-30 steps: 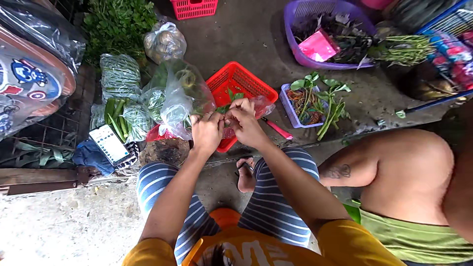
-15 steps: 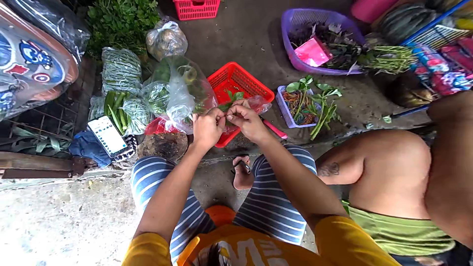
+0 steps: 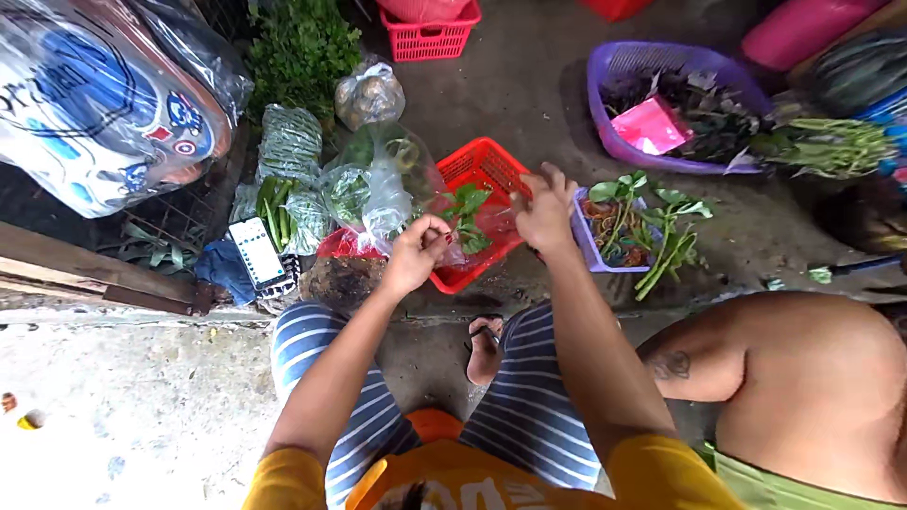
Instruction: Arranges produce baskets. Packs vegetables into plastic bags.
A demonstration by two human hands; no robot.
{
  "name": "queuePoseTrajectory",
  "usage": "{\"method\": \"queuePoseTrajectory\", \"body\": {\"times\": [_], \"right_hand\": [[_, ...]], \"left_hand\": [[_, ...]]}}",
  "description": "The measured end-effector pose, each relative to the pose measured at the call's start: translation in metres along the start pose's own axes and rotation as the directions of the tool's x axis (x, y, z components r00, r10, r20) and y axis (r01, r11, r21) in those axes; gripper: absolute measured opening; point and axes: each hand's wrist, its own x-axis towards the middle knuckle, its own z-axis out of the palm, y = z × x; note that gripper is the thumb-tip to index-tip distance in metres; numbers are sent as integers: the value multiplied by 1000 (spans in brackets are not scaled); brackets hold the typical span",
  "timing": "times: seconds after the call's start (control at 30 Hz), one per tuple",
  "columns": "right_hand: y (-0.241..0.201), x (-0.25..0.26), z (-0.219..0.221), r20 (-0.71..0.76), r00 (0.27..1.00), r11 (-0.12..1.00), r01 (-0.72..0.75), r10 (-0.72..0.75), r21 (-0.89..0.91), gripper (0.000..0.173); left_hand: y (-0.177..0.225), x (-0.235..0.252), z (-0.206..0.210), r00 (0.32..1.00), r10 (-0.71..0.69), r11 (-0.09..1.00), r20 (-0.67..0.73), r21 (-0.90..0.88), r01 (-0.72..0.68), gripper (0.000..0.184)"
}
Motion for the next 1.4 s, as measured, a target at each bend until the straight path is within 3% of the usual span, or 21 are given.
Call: {"method": "queuePoseTrajectory", "body": {"times": [0.13, 0.2, 0.3, 0.4, 0.47, 0.53, 0.63, 0.73, 0.83, 0.9, 0.97, 1.03, 1.07, 1.13, 1.2, 1.27, 1.4], "right_hand": [[-12, -45, -13, 2, 987, 952, 157, -164, 263, 33], [-24, -70, -7, 116, 967, 864, 145, -228, 483, 29], [-45, -97, 7, 307, 882, 683, 22, -357, 730, 30], [-55, -103, 17, 384, 888, 614, -158, -255, 773, 27], [-49, -102, 21, 314, 938, 555, -187, -143, 811, 26], [-43, -98, 24, 181, 980, 489, -117, -87, 864, 26], [-41, -96, 21, 116, 993, 442, -117, 30, 889, 21], [-32, -90, 22, 131, 988, 400, -153, 82, 904, 17], [-21, -82, 24, 140, 988, 335, -156, 71, 929, 16], [-18, -79, 29, 133, 990, 403, -136, 36, 905, 22], [-22, -80, 39, 140, 990, 530, -108, -21, 841, 32], [-40, -81, 47, 195, 981, 635, -149, -4, 758, 38], [-55, -80, 50, 200, 980, 717, -154, 20, 680, 35], [-73, -77, 64, 221, 975, 839, -115, -6, 532, 37], [-82, -73, 87, 198, 977, 892, -25, -73, 452, 53], [-87, -65, 102, 213, 973, 945, 9, -83, 328, 63], [-73, -38, 113, 87, 993, 973, 64, -85, 223, 28]], "left_hand": [[12, -19, -29, 996, 30, 941, -81, -333, -56, 14], [18, -22, -34, 991, 67, 916, -117, -388, -108, 16], [23, -15, -4, 990, 98, 906, -100, -402, -130, 15], [27, -6, 33, 990, 105, 908, -98, -396, -136, 9], [26, -3, 47, 982, 163, 904, -93, -384, -186, 9], [25, 0, 56, 973, 225, 900, -60, -369, -231, 11], [28, 1, 58, 950, 311, 923, 25, -247, -296, 19], [47, -17, 37, 880, 453, 876, 144, 108, -469, 30], [47, -37, -9, 855, 519, 831, -10, 242, -501, 27], [27, -41, -42, 904, 367, 894, -219, 352, -278, 40], [3, -35, -67, 936, 74, 909, -343, 409, 78, 71], [-22, -23, -74, 921, -194, 882, -338, 352, 314, 96], [-30, -15, -73, 909, -276, 884, -311, 290, 367, 97], [-33, -9, -63, 909, -328, 930, -257, 78, 358, 67], [-32, -8, -57, 918, -296, 945, -263, -217, 243, 33], [-31, -7, -59, 920, -286, 900, -267, -406, 162, 25], [-27, -16, -74, 932, -247, 730, -266, -684, -2, 17]]}}
